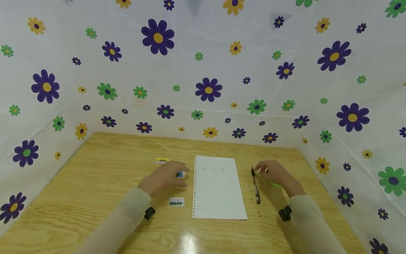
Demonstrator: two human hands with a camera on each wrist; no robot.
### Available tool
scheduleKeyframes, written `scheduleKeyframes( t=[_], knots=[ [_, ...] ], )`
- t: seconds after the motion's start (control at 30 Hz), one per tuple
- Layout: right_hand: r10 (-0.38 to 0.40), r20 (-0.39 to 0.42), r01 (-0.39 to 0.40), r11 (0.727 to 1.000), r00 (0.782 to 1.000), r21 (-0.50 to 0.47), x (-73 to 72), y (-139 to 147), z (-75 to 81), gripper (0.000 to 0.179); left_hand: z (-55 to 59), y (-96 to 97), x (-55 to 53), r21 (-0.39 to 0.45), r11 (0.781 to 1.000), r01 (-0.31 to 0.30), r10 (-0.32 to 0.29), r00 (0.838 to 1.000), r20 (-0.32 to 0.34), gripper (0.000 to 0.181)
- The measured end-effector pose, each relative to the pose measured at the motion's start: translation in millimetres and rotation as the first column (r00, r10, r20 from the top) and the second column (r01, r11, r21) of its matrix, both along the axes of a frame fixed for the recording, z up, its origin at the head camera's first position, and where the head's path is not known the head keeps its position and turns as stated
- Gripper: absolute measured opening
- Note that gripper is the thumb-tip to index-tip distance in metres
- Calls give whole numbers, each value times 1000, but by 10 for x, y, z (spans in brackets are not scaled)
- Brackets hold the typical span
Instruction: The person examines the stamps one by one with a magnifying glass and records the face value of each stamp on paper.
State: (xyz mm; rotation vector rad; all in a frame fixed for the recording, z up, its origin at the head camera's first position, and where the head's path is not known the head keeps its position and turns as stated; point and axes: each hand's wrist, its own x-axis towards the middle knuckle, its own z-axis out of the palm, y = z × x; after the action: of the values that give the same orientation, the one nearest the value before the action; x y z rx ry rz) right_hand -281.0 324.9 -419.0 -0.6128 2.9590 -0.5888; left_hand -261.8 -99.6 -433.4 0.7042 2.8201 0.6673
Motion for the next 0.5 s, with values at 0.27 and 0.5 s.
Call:
scheduleKeyframes(
  t=[0.27, 0.5],
  knots=[
    [-58, -6, 58, 998, 998, -3, 119, 87, 44, 22, -27, -327, -101, -44, 999, 1, -5, 997, -81, 53],
    [-111, 5, 111, 994, 994, 20, 222, 169, 124, 20, -65, -595, -177, -30, 998, -48, 45, 993, -105, 53]
  ],
)
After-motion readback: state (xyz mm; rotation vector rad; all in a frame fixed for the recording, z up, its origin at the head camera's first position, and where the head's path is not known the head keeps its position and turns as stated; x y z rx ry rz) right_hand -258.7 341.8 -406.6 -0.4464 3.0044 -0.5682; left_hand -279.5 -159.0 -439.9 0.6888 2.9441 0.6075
